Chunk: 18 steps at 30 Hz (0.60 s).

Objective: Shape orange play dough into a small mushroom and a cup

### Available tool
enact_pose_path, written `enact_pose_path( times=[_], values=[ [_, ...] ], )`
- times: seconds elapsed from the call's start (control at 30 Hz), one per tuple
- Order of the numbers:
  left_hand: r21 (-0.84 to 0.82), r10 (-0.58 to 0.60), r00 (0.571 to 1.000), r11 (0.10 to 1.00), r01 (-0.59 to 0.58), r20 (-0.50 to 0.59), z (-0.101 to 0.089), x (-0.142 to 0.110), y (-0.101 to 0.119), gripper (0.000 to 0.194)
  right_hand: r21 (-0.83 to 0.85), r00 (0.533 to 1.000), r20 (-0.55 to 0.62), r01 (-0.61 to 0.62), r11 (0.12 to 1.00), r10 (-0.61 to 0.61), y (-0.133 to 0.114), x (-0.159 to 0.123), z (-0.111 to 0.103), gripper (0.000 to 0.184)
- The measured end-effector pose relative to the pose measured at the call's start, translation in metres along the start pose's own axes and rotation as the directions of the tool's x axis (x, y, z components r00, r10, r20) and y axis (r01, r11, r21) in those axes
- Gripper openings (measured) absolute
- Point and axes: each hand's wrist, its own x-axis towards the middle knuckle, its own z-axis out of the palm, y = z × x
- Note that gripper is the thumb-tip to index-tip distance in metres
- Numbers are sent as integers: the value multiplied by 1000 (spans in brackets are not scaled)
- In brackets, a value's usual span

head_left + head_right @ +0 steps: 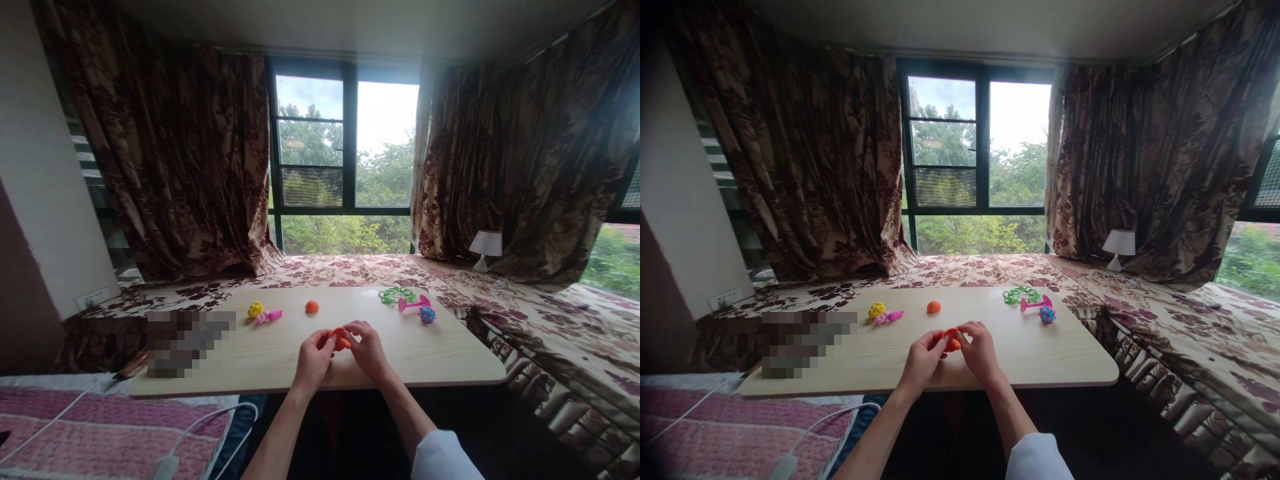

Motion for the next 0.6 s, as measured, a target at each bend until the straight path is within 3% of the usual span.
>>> enact_pose_path(
  times=[0.17, 0.33, 0.43, 0.6],
  values=[
    [-12, 10, 1000, 1000, -10, -4, -1, 2, -4, 31, -34, 999, -7, 45, 998, -45, -5, 0, -1, 16],
    [-111, -25, 1000, 994, 24, -9, -5, 3, -4, 37, 90, 998, 51, -45, 995, 41, 2, 0, 3, 21],
    [-78, -37, 999, 996, 38, 16, -6, 2, -1, 35, 93, 996, 78, -51, 994, 44, 4, 0, 3, 21],
    [22, -13, 999, 1000, 13, 36, -3, -1, 3, 33, 15, 1000, 4, -11, 1000, 11, 0, 0, -1, 18]
  ],
)
